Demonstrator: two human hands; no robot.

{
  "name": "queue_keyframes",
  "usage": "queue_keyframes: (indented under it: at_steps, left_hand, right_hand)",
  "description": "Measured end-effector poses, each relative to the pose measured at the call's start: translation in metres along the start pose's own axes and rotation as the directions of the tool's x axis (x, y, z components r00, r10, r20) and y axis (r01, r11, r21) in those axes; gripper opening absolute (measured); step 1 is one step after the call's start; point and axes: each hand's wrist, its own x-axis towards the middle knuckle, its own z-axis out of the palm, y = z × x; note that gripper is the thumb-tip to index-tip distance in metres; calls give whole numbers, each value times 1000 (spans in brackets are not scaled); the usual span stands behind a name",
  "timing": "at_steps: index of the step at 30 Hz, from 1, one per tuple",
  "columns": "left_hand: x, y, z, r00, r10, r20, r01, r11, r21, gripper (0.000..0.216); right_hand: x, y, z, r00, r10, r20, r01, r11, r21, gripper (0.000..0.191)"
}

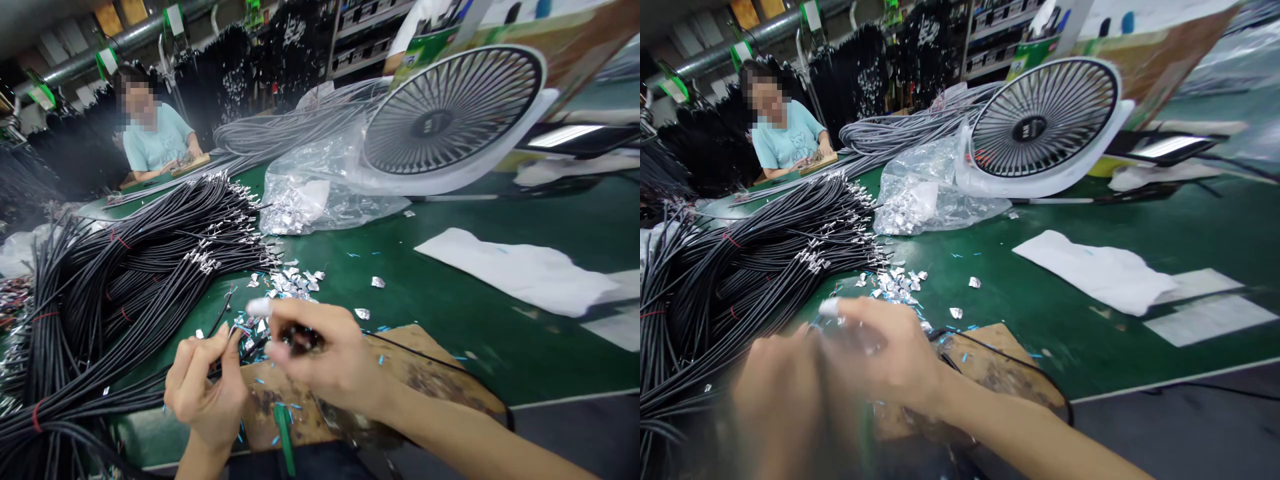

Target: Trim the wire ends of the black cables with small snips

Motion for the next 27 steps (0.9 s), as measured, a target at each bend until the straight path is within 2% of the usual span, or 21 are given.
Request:
queue_keyframes:
  at_steps: [2,3,8,18,27]
  left_hand:
    - [0,-1,-2,1000,-1,-26,0,999,-37,8]
    - [0,-1,-2,999,2,-34,-3,999,-44,9]
    - [-1,-2,-1,998,29,-50,-32,997,-63,13]
    - [-4,-4,1,994,80,-70,-82,996,-33,18]
    - [-7,-1,0,999,10,-41,-8,999,42,9]
  right_hand:
    - [6,-4,-1,990,134,-33,-134,991,-4,24]
    - [9,-5,-2,987,158,-30,-158,987,-13,24]
    - [9,-5,1,991,95,90,-96,995,8,20]
    - [10,-4,1,991,107,79,-111,993,50,19]
    - [8,-4,1,991,113,77,-117,992,47,17]
